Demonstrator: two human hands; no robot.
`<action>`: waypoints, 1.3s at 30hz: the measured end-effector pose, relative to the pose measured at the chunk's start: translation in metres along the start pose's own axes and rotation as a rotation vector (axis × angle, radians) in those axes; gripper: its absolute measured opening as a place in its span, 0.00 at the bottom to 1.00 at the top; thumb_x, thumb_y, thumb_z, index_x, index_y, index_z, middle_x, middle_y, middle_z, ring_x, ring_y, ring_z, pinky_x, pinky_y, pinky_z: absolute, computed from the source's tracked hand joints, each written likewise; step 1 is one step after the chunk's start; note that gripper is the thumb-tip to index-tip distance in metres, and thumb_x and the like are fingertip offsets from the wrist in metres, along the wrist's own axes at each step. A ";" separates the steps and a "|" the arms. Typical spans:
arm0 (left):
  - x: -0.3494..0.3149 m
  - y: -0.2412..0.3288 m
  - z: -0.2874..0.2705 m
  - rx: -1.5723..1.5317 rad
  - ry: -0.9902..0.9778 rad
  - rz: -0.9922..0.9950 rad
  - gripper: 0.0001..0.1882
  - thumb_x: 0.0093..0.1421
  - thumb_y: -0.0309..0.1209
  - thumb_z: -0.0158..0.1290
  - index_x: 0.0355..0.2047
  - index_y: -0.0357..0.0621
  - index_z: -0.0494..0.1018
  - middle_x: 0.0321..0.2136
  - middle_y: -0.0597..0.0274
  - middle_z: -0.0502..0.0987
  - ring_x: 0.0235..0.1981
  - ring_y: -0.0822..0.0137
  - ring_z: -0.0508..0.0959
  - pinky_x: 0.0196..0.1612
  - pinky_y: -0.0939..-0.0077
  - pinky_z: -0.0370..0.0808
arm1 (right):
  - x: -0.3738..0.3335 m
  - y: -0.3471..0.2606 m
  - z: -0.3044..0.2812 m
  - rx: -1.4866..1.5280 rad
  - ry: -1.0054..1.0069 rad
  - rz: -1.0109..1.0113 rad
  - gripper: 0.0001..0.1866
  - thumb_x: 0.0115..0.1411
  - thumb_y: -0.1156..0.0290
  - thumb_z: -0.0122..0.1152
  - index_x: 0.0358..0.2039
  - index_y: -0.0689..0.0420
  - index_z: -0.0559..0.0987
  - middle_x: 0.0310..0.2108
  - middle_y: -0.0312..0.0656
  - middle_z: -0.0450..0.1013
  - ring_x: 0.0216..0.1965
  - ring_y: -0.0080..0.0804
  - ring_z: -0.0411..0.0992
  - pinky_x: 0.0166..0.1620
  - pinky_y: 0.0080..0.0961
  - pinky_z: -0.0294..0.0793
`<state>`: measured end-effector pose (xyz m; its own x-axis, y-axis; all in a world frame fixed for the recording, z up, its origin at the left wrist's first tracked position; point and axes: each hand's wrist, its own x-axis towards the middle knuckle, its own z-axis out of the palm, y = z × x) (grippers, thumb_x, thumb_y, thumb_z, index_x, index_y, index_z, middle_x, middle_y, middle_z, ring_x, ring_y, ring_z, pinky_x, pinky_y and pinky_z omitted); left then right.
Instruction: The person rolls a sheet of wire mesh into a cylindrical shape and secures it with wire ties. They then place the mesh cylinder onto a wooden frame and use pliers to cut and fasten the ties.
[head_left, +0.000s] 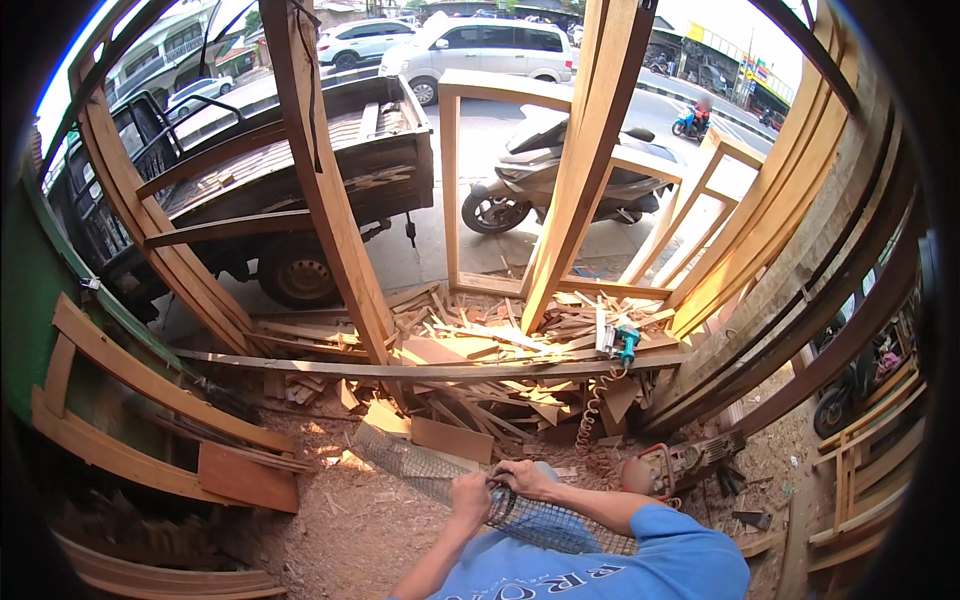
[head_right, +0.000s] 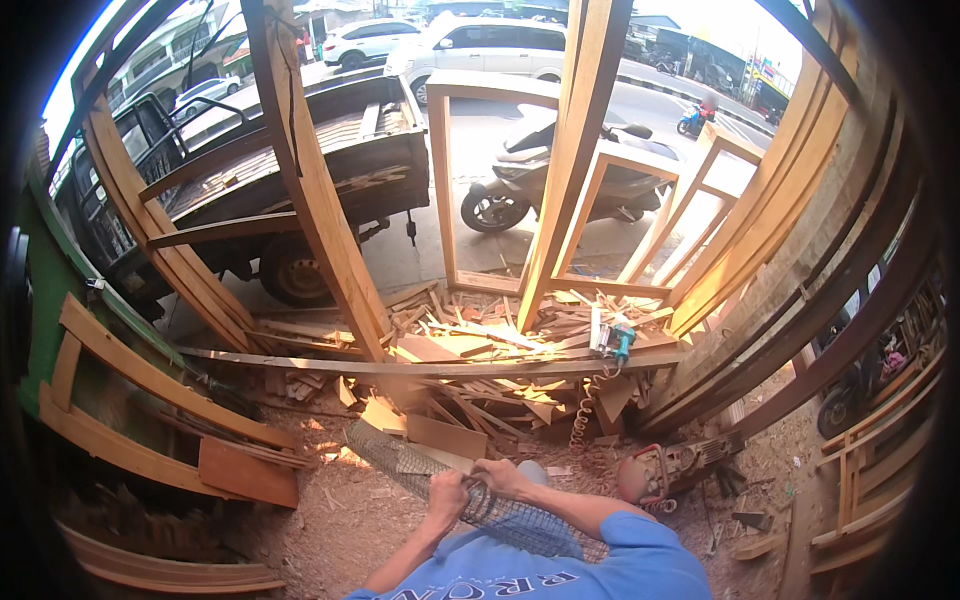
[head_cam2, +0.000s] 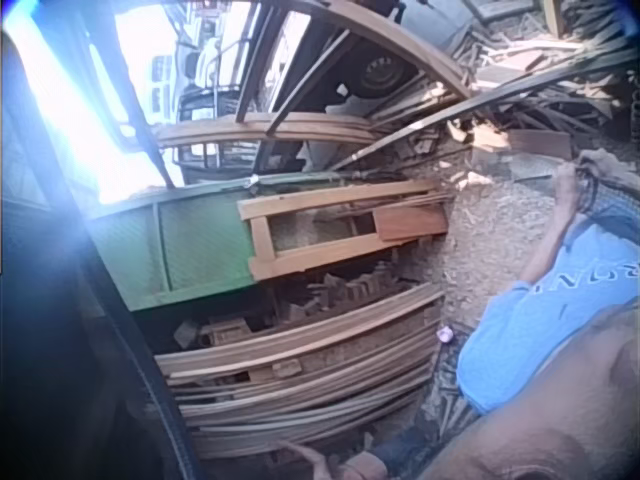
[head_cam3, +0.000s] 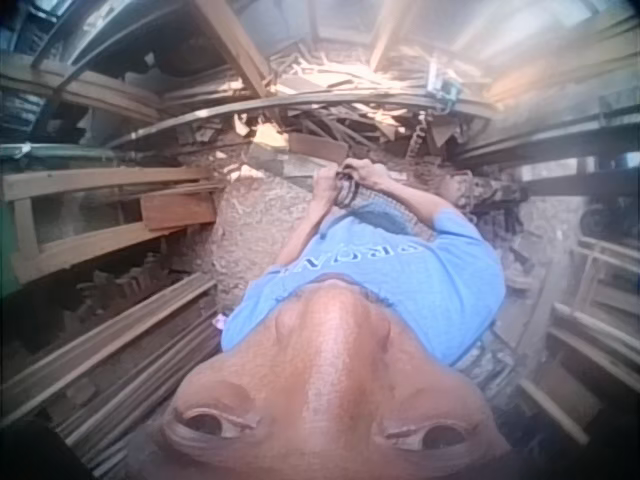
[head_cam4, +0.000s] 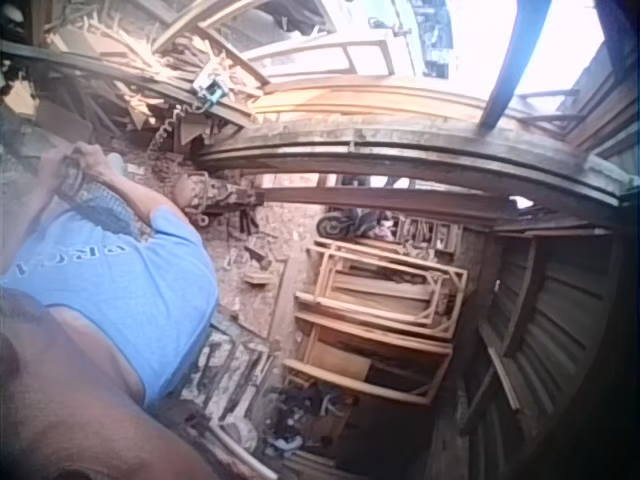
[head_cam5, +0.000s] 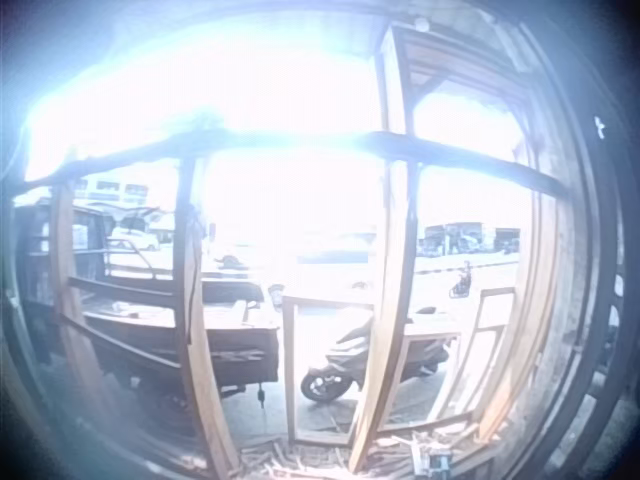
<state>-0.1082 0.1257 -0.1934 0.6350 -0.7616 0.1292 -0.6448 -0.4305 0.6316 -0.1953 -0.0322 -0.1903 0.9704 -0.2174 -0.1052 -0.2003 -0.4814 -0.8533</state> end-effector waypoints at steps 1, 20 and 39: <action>0.000 0.002 0.001 0.033 0.011 0.001 0.05 0.56 0.30 0.57 0.28 0.42 0.79 0.27 0.53 0.79 0.32 0.50 0.79 0.39 0.53 0.71 | 0.000 -0.001 0.000 0.005 0.014 -0.004 0.10 0.63 0.71 0.59 0.42 0.61 0.80 0.34 0.49 0.81 0.37 0.40 0.81 0.41 0.31 0.78; -0.011 0.010 0.024 -0.224 0.249 -0.189 0.07 0.59 0.33 0.58 0.34 0.43 0.78 0.34 0.57 0.78 0.42 0.55 0.76 0.47 0.59 0.65 | 0.005 0.019 -0.004 0.465 -0.115 0.124 0.15 0.59 0.76 0.64 0.47 0.63 0.79 0.44 0.42 0.80 0.46 0.28 0.76 0.52 0.26 0.75; -0.028 0.005 0.019 -0.221 0.546 -0.109 0.05 0.56 0.27 0.60 0.33 0.45 0.76 0.36 0.61 0.78 0.42 0.58 0.76 0.49 0.62 0.63 | 0.016 0.005 0.007 0.046 -0.191 -0.097 0.09 0.58 0.72 0.67 0.40 0.58 0.82 0.39 0.44 0.77 0.43 0.39 0.76 0.48 0.32 0.75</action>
<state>-0.1374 0.1361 -0.2082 0.8571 -0.3341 0.3921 -0.4970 -0.3363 0.7999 -0.1801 -0.0318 -0.1998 0.9937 -0.0051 -0.1121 -0.1023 -0.4519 -0.8862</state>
